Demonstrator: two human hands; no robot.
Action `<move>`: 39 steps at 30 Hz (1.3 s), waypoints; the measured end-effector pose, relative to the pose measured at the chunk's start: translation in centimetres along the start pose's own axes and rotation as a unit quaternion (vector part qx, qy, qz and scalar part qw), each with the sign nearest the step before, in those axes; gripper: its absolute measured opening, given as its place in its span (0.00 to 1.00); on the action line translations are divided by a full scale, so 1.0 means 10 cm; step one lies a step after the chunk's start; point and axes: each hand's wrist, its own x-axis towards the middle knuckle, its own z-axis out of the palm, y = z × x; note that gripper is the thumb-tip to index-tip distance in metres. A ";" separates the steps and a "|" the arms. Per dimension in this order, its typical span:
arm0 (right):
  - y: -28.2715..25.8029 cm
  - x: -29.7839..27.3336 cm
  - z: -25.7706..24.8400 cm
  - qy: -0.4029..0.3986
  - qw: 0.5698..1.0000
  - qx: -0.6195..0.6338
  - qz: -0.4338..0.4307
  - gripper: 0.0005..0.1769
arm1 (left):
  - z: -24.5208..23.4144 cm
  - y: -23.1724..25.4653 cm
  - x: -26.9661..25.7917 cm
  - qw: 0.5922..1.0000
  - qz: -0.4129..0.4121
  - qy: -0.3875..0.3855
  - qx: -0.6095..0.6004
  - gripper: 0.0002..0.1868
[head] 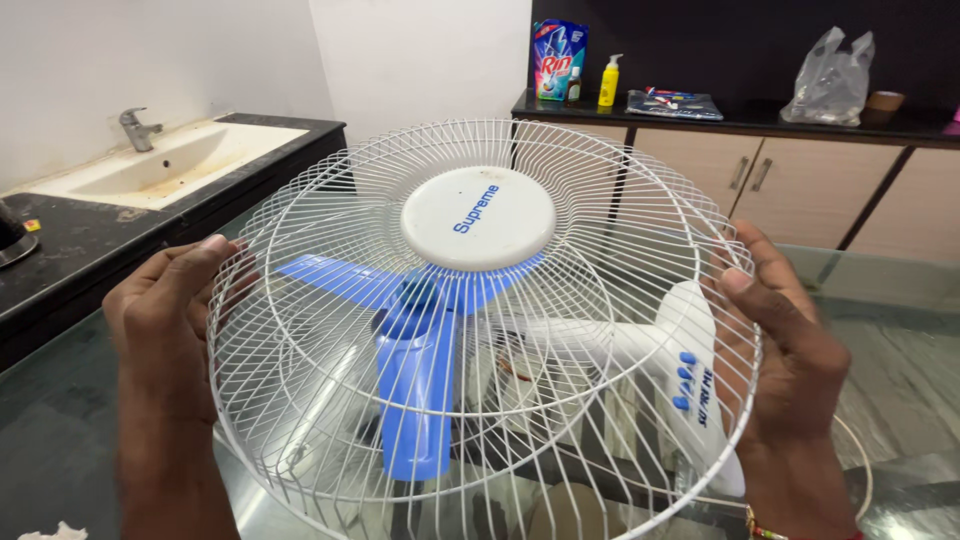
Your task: The person removes the front grill of a table fan, then unscrews the central nut to detach the blue fan blades from the motor shaft. The fan is placed on a glass table during the process.
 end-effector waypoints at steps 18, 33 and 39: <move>-0.66 -0.26 -0.22 0.122 0.988 -0.088 -0.038 0.34 | 0.59 0.09 -0.39 0.998 0.015 -0.060 0.003 0.17; -0.97 -0.16 -1.37 0.183 0.961 -0.207 0.022 0.33 | 1.21 0.08 -0.84 0.992 0.052 -0.119 0.005 0.19; -1.07 -0.15 -1.84 0.210 0.947 -0.243 0.012 0.33 | 1.37 0.05 -1.05 0.985 0.067 -0.156 -0.006 0.19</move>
